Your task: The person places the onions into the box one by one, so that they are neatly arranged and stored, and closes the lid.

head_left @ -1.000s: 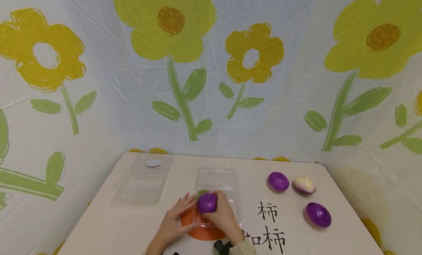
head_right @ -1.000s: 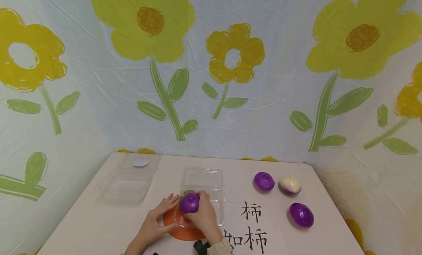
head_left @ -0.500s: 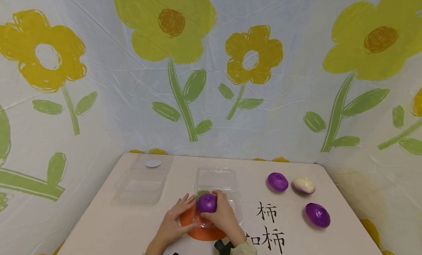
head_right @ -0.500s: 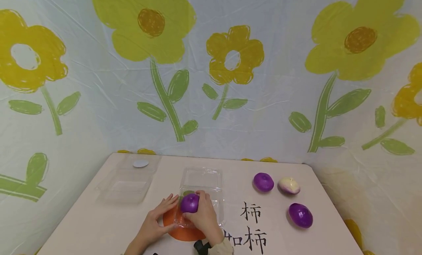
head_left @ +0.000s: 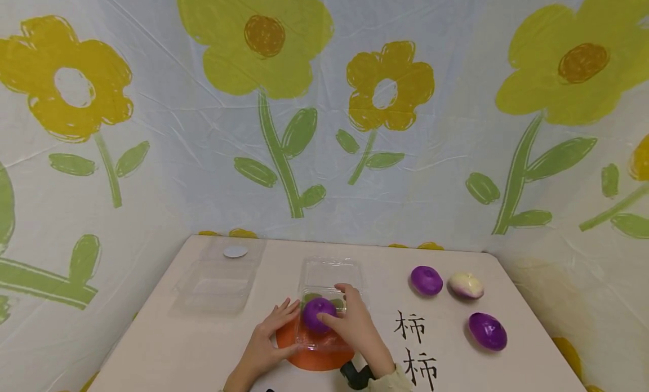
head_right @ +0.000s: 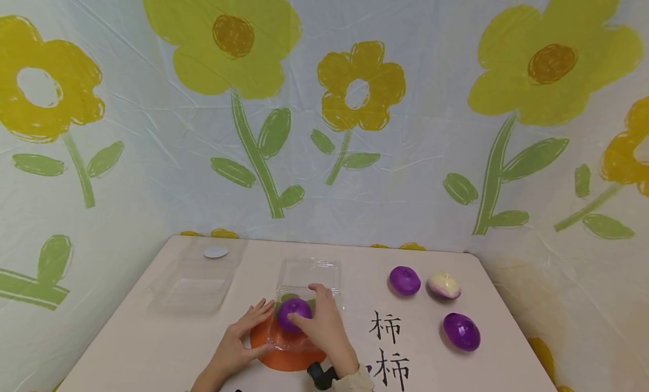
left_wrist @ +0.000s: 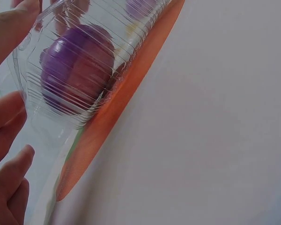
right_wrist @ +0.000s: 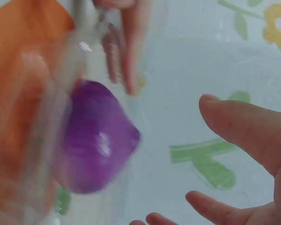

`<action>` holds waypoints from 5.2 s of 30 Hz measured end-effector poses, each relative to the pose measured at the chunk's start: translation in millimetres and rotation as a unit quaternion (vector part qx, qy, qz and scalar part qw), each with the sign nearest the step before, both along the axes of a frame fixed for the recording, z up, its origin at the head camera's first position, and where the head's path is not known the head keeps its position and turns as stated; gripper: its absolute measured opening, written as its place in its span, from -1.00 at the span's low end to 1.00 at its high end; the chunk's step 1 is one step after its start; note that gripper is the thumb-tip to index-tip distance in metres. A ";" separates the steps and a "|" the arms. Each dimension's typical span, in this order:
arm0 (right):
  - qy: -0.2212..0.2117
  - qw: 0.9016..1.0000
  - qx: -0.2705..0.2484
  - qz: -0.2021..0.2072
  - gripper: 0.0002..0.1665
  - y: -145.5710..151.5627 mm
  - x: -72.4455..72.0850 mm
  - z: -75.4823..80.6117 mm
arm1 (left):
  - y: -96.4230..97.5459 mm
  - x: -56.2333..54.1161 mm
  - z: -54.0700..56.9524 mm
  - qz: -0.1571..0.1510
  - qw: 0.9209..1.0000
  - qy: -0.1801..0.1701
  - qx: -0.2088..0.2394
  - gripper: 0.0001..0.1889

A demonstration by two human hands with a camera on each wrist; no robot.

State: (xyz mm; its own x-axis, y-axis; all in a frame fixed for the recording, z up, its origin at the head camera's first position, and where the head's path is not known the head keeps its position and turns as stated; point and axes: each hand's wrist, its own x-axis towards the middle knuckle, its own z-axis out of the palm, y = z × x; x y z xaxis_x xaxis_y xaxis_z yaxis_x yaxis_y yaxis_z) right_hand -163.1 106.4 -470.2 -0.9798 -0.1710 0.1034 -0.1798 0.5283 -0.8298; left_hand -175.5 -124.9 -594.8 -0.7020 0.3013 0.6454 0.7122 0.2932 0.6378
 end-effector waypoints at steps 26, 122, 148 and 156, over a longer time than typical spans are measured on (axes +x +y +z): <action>0.084 0.972 -0.055 -0.212 -0.24 133.4 -79.6 -7.4 | -0.3 0.8 2.0 -0.007 1.000 -0.013 0.009 -0.30; 0.075 0.987 -0.100 -0.104 -0.02 83.8 -5.7 -7.2 | -1.4 -2.2 -2.6 0.003 1.000 -0.017 -0.001 -0.32; 0.014 0.996 0.070 0.048 -0.06 52.6 6.9 -30.3 | -0.5 -2.9 -3.2 -0.005 1.000 -0.010 0.006 -0.31; 0.091 0.975 0.195 0.053 -0.10 46.3 0.9 -32.4 | -0.5 -2.6 -2.6 -0.005 1.000 -0.014 0.007 -0.31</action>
State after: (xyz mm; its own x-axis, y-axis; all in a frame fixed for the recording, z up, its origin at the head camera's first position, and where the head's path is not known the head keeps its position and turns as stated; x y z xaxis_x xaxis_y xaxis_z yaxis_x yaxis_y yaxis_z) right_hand -162.2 152.7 -502.6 -0.9263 -0.3307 0.1807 -0.3755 0.7677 -0.5193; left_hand -178.1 -125.4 -597.4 -0.7173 0.2998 0.6290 0.6963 0.2775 0.6619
